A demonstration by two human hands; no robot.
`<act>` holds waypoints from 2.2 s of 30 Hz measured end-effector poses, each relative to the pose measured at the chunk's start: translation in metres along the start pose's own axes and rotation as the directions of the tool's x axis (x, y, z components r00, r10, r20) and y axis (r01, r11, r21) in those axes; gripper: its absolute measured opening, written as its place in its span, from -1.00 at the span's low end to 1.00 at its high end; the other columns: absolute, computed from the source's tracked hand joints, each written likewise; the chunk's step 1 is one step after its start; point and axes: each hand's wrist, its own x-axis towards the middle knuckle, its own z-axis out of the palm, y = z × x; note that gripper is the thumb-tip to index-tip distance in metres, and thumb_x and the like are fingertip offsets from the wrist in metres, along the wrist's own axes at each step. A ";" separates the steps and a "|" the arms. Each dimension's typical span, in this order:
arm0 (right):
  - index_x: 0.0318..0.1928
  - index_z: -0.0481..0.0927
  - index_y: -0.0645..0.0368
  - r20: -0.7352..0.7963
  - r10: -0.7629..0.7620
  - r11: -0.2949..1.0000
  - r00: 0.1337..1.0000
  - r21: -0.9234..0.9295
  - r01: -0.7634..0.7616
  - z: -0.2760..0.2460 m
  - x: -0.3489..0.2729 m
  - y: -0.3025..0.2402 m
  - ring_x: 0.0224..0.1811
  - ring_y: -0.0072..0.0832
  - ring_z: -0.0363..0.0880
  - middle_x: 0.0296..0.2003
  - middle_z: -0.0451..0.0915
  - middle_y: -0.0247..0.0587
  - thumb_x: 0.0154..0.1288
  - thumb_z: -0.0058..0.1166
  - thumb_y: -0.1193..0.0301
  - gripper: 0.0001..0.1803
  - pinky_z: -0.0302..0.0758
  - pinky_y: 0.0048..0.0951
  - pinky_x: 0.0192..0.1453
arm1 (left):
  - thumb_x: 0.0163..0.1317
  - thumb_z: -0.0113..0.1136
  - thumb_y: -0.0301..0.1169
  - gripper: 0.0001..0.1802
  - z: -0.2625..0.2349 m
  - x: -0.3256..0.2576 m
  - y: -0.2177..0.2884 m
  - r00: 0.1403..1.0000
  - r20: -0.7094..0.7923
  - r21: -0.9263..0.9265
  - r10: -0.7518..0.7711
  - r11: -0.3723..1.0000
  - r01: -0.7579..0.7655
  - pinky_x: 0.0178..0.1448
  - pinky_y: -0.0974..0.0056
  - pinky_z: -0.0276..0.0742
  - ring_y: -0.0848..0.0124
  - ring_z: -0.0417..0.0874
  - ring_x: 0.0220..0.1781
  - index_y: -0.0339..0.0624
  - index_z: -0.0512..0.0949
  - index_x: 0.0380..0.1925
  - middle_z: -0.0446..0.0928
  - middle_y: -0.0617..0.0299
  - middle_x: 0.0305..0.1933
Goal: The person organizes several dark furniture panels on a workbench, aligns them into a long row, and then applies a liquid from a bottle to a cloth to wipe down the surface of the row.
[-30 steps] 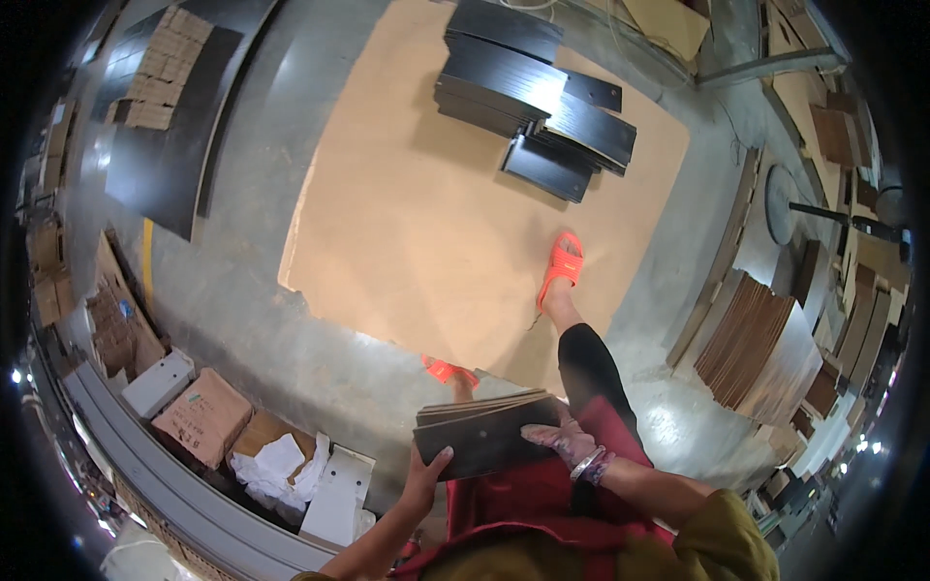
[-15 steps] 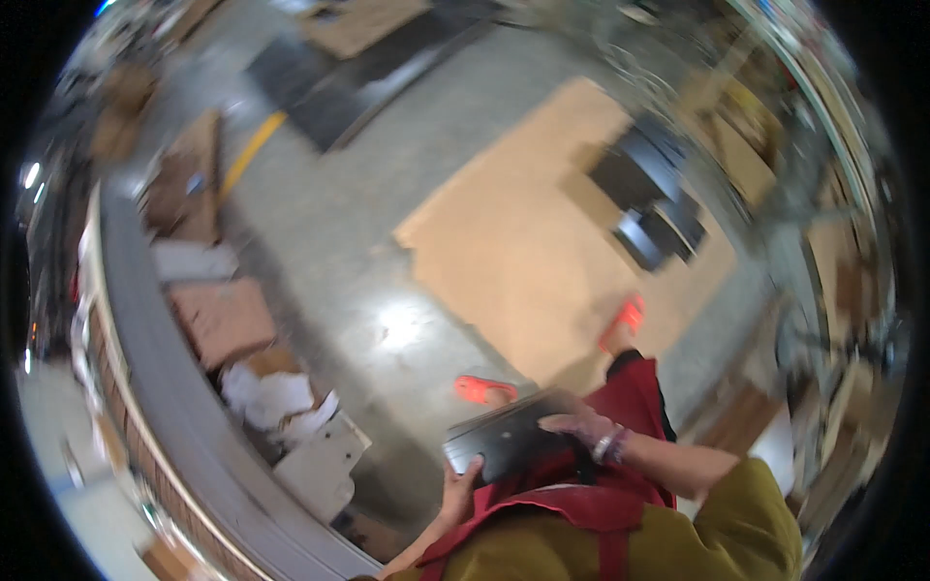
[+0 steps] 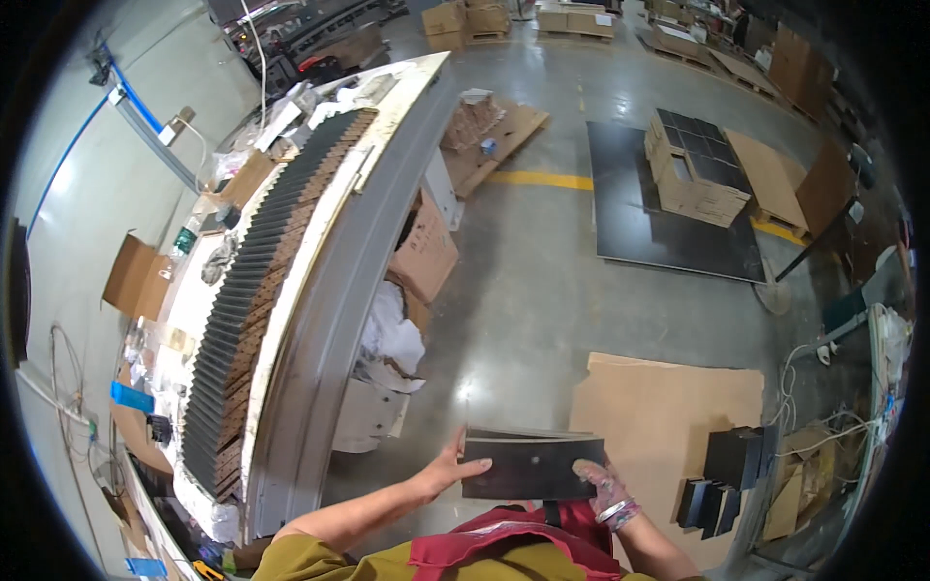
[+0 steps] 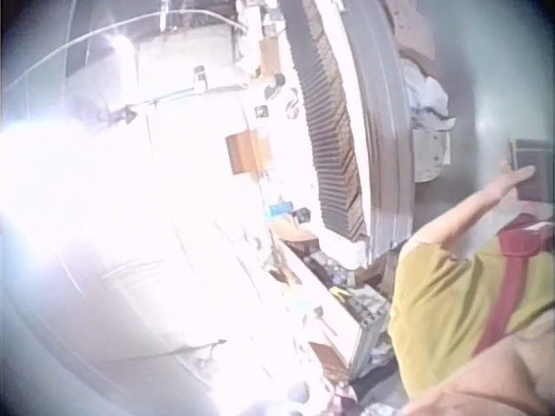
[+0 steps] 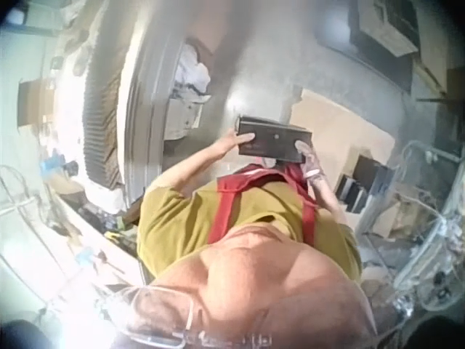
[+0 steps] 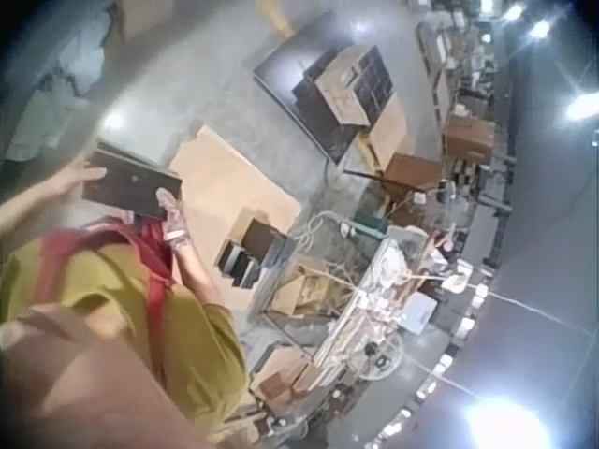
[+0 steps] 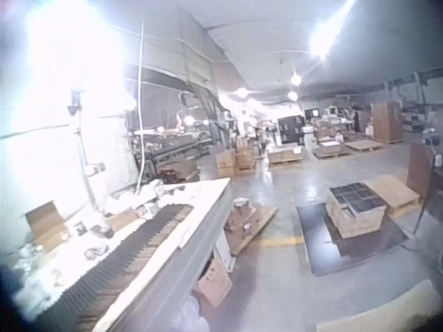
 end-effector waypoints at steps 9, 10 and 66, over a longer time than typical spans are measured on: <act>0.29 0.30 0.22 0.078 0.072 0.991 0.994 0.103 -0.080 0.058 0.121 -0.079 0.14 -0.23 0.49 0.03 0.55 0.04 0.03 0.07 0.34 -0.26 0.34 -0.24 0.31 | 0.12 0.37 -0.14 0.20 -0.019 0.034 0.133 0.995 -0.069 0.104 0.074 0.992 -0.067 0.44 0.22 0.07 0.25 0.20 0.38 -0.29 -0.35 0.43 0.10 -0.05 0.39; 0.22 0.43 0.21 0.182 0.089 0.989 0.979 0.099 -0.108 0.056 0.141 -0.082 0.16 -0.23 0.48 0.04 0.56 0.04 0.03 0.05 0.33 -0.35 0.32 -0.24 0.33 | 0.10 0.39 -0.17 0.21 -0.033 0.044 0.124 0.993 -0.104 0.084 0.049 0.996 -0.040 0.45 0.21 0.06 0.26 0.20 0.38 -0.29 -0.35 0.43 0.13 -0.03 0.38; 0.33 0.33 -0.02 0.533 0.241 0.970 0.811 -0.110 -0.216 0.380 0.835 -0.495 0.28 -0.55 0.30 0.28 0.33 -0.42 0.31 0.07 0.04 -0.36 0.26 -0.38 0.33 | 0.19 0.28 -0.15 0.07 -0.321 0.641 0.603 0.999 0.051 0.021 0.005 1.000 -0.006 0.28 0.27 0.36 0.23 0.38 0.29 -0.36 -0.23 0.43 0.29 -0.10 0.30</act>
